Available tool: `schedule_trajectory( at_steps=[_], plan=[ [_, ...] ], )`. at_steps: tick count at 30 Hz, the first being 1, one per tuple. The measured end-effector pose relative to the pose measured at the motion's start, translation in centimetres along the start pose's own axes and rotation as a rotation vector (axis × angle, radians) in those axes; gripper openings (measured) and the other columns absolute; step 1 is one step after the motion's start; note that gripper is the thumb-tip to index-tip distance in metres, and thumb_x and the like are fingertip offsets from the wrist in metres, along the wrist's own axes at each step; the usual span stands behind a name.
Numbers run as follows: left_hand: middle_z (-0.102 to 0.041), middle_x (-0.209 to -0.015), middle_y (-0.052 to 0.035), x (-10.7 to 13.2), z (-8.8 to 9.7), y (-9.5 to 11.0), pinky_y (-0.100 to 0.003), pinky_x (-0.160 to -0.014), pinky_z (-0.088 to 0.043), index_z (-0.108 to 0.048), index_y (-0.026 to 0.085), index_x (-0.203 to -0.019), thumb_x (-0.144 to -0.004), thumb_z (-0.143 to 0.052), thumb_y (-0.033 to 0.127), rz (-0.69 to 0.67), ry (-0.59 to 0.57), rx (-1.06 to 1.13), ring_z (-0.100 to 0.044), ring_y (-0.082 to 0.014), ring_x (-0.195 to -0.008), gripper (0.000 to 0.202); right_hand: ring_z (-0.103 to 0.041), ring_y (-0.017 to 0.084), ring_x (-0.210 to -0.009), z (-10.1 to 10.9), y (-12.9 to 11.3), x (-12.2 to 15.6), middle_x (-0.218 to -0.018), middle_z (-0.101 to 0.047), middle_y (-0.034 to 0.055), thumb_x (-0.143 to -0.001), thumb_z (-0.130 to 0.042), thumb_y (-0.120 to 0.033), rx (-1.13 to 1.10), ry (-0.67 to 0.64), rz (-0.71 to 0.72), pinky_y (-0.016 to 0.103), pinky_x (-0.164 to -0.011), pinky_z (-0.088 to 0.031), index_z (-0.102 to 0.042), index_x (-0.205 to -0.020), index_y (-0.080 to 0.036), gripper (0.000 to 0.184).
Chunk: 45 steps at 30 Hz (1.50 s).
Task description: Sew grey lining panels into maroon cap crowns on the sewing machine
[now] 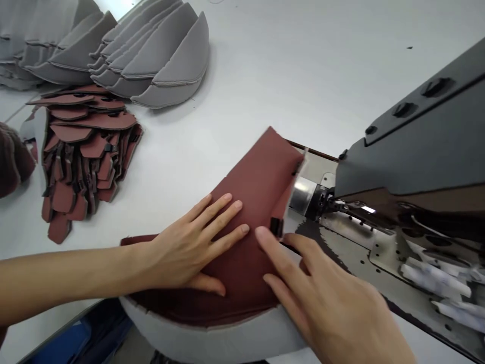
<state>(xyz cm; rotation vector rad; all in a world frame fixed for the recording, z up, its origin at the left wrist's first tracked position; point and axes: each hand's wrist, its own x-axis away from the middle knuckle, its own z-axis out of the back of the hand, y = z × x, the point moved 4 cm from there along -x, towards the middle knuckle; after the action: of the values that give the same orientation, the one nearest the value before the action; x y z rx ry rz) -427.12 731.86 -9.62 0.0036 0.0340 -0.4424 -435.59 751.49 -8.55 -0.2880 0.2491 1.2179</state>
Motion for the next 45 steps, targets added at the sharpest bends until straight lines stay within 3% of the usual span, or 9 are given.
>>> schedule_trajectory(
  at_steps=[3, 8, 13, 18, 26, 32, 38, 43, 45],
  plan=[
    [-0.035, -0.157, -0.0276, 2.7, 0.0, 0.2, -0.06, -0.118, -0.029, -0.041, 0.009, -0.151, -0.084, -0.047, 0.079, 0.1, -0.022, 0.001, -0.032, -0.0468, -0.146, 0.097, -0.068, 0.02, -0.089, -1.0, -1.5, -2.8, -0.111, -0.071, 0.0091, -0.107, -0.025, -0.029, 0.07, -0.03, 0.183, 0.031, -0.052, -0.047, -0.055, -0.136, -0.015, 0.044],
    [-0.034, -0.16, -0.0235, 4.2, -0.7, 0.4, -0.048, -0.124, -0.027, -0.042, -0.001, -0.148, -0.095, -0.035, 0.07, 0.04, 0.027, 0.118, -0.027, -0.0349, -0.152, 0.088, -0.065, 0.026, -0.085, -1.9, -2.2, -3.4, -0.102, -0.069, 0.0124, -0.106, -0.025, -0.038, 0.1, -0.048, 0.144, 0.038, -0.069, -0.05, -0.051, -0.137, -0.012, 0.048],
    [-0.033, -0.16, -0.0238, 4.0, -0.6, 0.3, -0.059, -0.118, -0.031, -0.045, 0.024, -0.15, -0.094, -0.05, 0.063, 0.033, 0.019, 0.179, -0.028, -0.0411, -0.15, 0.068, -0.06, 0.031, -0.09, -1.9, -2.4, -2.1, -0.107, -0.066, 0.0176, -0.105, -0.026, -0.038, 0.151, -0.064, 0.169, 0.043, -0.079, -0.046, -0.048, -0.139, -0.004, 0.053],
    [-0.034, -0.163, -0.0103, 4.0, -0.5, 0.6, -0.062, -0.119, -0.028, -0.045, 0.022, -0.15, -0.096, -0.047, 0.061, -0.001, -0.011, 0.155, -0.022, -0.045, -0.151, 0.067, -0.057, 0.034, -0.096, -2.1, -2.8, -1.4, -0.11, -0.063, 0.021, -0.102, -0.033, -0.027, 0.195, -0.153, 0.191, 0.048, -0.088, -0.045, -0.045, -0.139, 0.004, 0.049],
    [-0.037, -0.162, -0.0034, 4.1, -0.7, 0.3, -0.058, -0.122, -0.024, -0.045, 0.024, -0.151, -0.098, -0.042, 0.062, -0.008, -0.003, 0.151, -0.021, -0.0423, -0.151, 0.065, -0.058, 0.031, -0.092, -2.0, -2.5, -1.0, -0.108, -0.063, 0.0186, -0.104, -0.038, -0.032, 0.156, -0.098, 0.133, 0.044, -0.082, -0.045, -0.052, -0.135, 0.002, 0.048],
    [-0.037, -0.161, -0.0042, 3.9, -0.8, 0.2, -0.059, -0.119, -0.025, -0.041, 0.032, -0.152, -0.097, -0.042, 0.062, -0.026, -0.035, 0.15, -0.022, -0.0421, -0.151, 0.062, -0.062, 0.016, -0.084, -1.9, -1.5, -3.2, -0.099, -0.066, 0.007, -0.103, -0.045, -0.014, -0.066, 0.023, 0.095, 0.027, -0.073, -0.046, -0.063, -0.12, -0.009, 0.025],
    [-0.036, -0.161, -0.0044, 3.8, -0.7, 0.3, -0.061, -0.118, -0.026, -0.039, 0.035, -0.153, -0.098, -0.048, 0.051, -0.025, -0.074, 0.137, -0.022, -0.0427, -0.15, 0.057, -0.064, 0.014, -0.084, -2.6, -0.6, -5.7, -0.103, -0.065, 0.0085, -0.101, -0.045, -0.009, -0.206, 0.047, 0.219, 0.024, -0.07, -0.05, -0.067, -0.112, -0.012, 0.025],
    [-0.039, -0.16, -0.0064, 3.9, -0.8, 0.3, -0.06, -0.118, -0.028, -0.043, 0.033, -0.151, -0.096, -0.046, 0.062, -0.029, -0.012, 0.149, -0.024, -0.0421, -0.15, 0.063, -0.062, 0.014, -0.078, -1.7, -0.4, -3.3, -0.107, -0.063, 0.0071, -0.103, -0.045, -0.019, -0.115, 0.005, 0.17, 0.026, -0.058, -0.044, -0.062, -0.123, -0.018, 0.027],
    [-0.04, -0.159, -0.0067, 3.9, -0.6, 0.2, -0.061, -0.117, -0.028, -0.044, 0.033, -0.15, -0.095, -0.046, 0.064, -0.024, 0.01, 0.158, -0.025, -0.0414, -0.149, 0.064, -0.063, 0.014, -0.082, -1.1, -0.6, -1.2, -0.105, -0.065, 0.0052, -0.106, -0.039, -0.021, -0.117, -0.032, 0.154, 0.027, -0.065, -0.046, -0.061, -0.122, -0.018, 0.028]
  ],
)
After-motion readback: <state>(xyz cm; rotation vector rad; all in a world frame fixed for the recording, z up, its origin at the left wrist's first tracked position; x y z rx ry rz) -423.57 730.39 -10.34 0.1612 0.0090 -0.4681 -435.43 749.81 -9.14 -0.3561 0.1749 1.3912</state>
